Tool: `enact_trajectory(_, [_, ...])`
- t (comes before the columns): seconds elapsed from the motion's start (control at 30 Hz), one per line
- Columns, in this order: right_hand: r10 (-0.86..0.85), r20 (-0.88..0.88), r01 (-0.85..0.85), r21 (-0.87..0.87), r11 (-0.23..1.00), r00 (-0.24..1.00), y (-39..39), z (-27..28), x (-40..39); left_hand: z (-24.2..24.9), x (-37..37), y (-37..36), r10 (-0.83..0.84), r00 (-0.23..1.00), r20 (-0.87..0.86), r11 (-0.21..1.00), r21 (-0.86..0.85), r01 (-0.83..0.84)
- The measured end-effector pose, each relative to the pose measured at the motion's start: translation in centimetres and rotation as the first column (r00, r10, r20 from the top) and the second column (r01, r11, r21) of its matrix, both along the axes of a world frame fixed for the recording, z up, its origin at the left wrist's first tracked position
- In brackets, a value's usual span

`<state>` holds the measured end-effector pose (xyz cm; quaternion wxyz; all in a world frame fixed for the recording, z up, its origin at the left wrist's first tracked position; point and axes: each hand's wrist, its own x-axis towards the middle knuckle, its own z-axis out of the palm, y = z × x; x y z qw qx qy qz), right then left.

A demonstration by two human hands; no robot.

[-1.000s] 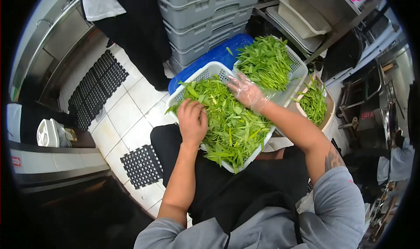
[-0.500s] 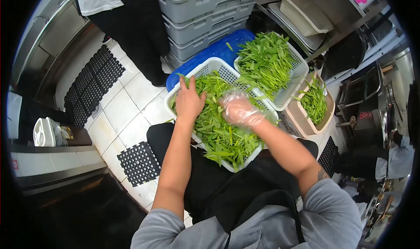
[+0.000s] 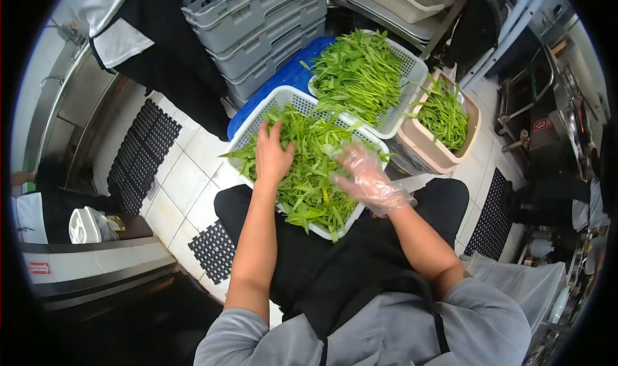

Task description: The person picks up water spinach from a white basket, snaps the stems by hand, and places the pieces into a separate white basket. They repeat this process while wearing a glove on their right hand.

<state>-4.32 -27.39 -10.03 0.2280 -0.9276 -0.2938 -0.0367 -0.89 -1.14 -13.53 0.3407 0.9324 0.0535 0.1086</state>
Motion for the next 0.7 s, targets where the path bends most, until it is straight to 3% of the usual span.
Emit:
enact_trajectory(0.1, [-0.237,-0.074,0.247,0.203,0.948,0.969,-2.3,-2.1,4.7,-0.1,-2.4,-1.2,0.012,1.000,-0.009,0.998,0.069,-0.012])
enact_trajectory(0.17, [-0.308,0.332,0.262,0.178,0.949,0.892,-3.1,-2.4,7.7,-1.3,-4.2,-1.3,0.003,1.000,-0.003,0.992,0.126,-0.002])
enact_trajectory(0.27, [-0.152,0.237,0.189,-0.143,0.971,0.960,-4.8,-5.1,12.0,-3.0,-5.9,-0.9,-0.049,0.997,0.051,0.974,0.225,0.037])
enact_trajectory(0.47, [-0.334,0.187,0.360,-0.133,0.923,0.924,-5.0,-8.6,16.9,-4.3,-7.0,-0.7,-0.079,0.971,0.225,0.965,0.261,0.018])
enact_trajectory(0.57, [-0.280,0.241,0.307,-0.084,0.948,0.929,-4.3,-4.1,13.7,-4.5,-6.9,-0.9,-0.078,0.946,0.315,0.959,0.284,-0.015])
enact_trajectory(0.67, [-0.193,0.207,0.147,0.220,0.964,0.959,-2.3,-2.4,8.3,-3.9,-6.5,-1.1,-0.102,0.935,0.341,0.969,0.248,0.015])
enact_trajectory(0.7, [-0.102,0.132,0.071,0.220,0.973,0.986,-2.1,-2.0,6.3,-3.7,-6.4,-1.0,-0.105,0.931,0.349,0.973,0.231,0.023])
